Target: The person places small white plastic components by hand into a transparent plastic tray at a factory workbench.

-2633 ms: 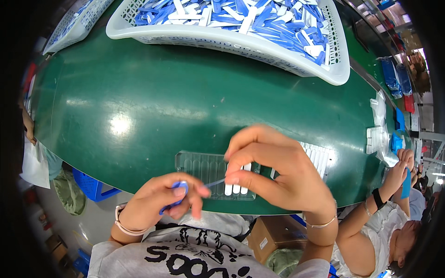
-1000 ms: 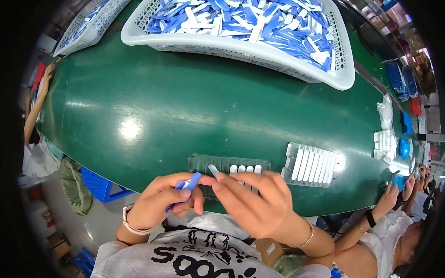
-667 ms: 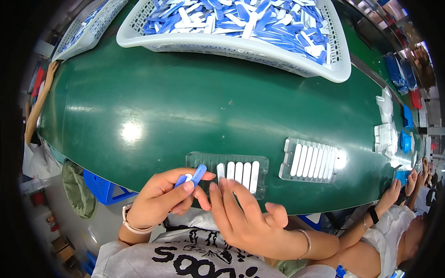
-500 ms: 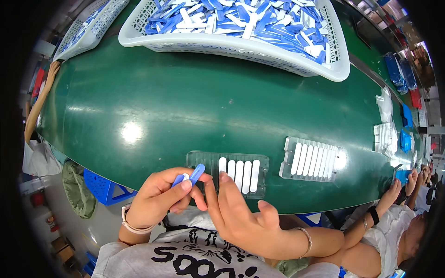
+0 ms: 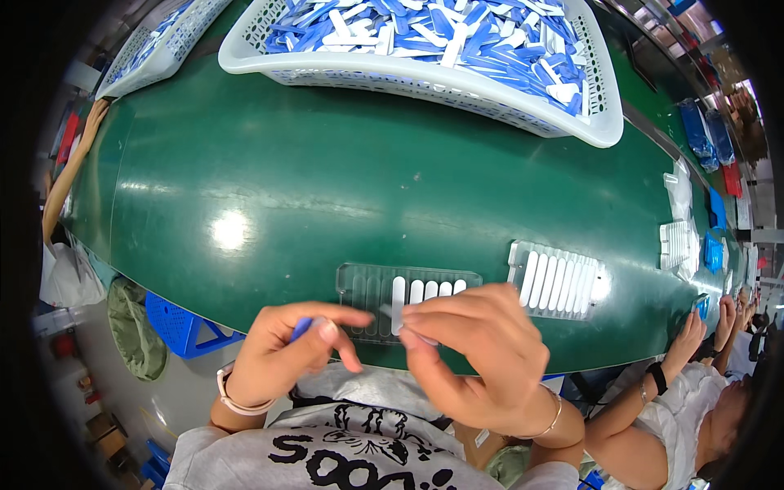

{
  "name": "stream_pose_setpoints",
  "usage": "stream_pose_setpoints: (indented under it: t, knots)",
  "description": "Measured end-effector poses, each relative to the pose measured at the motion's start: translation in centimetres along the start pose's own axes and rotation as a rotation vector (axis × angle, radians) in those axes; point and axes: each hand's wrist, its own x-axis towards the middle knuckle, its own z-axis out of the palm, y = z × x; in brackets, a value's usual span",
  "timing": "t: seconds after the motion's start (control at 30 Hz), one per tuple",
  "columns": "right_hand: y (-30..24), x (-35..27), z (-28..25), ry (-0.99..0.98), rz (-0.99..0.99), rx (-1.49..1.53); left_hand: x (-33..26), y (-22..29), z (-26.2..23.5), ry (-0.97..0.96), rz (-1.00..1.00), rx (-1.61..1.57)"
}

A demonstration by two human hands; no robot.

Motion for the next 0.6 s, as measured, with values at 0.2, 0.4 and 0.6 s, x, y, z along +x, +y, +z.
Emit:
stream_pose_setpoints:
  t: [0.2, 0.4, 0.6]
  knots:
    - [0.3, -1.1, 1.5, -0.257, -0.402, -0.533, -0.1, -0.2, -0.6, 0.125, 0.102, -0.06]
    - [-2.1, -2.1, 2.0, -0.387, -0.235, -0.691, -0.1, -0.4, -0.5, 0.107, 0.153, -0.076]
    - [-1.4, -1.8, 1.8, -0.368, -0.222, -0.945, -0.3, -0.2, -1.0, 0.038, 0.102, -0.146]
